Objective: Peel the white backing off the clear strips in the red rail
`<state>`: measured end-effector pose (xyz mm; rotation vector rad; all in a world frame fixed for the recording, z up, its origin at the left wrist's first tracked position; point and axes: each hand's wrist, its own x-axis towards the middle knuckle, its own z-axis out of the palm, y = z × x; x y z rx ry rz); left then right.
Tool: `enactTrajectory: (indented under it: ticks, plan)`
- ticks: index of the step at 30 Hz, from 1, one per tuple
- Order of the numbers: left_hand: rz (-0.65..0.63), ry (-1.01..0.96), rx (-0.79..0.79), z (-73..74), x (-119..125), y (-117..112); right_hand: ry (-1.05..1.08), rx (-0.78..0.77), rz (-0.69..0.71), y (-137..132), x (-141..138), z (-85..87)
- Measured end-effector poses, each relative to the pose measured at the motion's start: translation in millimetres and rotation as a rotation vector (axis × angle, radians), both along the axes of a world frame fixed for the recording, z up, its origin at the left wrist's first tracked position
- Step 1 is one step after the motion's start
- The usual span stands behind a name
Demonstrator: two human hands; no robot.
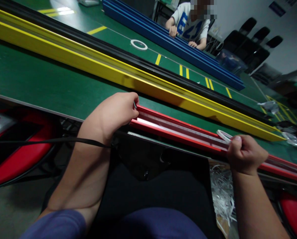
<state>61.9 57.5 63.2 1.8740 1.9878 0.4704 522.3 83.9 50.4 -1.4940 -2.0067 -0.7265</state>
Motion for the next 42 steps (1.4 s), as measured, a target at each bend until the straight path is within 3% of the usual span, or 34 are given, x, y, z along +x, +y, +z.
enactTrajectory:
  ticks: [14,23,28,32,38,42]
  plan:
    - [0.012,-0.041,-0.044,-8.6,-6.1,6.7,0.017,-0.021,-0.029,2.2,-2.1,0.7]
    - [-0.102,-0.036,-0.072,-16.6,-16.3,16.1,0.025,-0.046,-0.040,1.9,-1.3,0.1]
    - [-0.231,0.011,0.084,-21.2,-15.9,19.1,0.021,-0.046,-0.018,0.6,-3.4,1.7]
    - [-0.303,-0.071,0.155,-23.8,-11.5,20.2,0.026,-0.048,0.014,1.3,-3.1,1.2]
    - [-0.318,-0.148,0.098,-26.8,-11.8,23.9,0.022,0.000,0.017,5.2,2.5,-3.5]
    - [-0.308,-0.136,0.071,-21.9,-12.4,24.4,-0.086,-0.158,0.109,4.7,4.3,7.5]
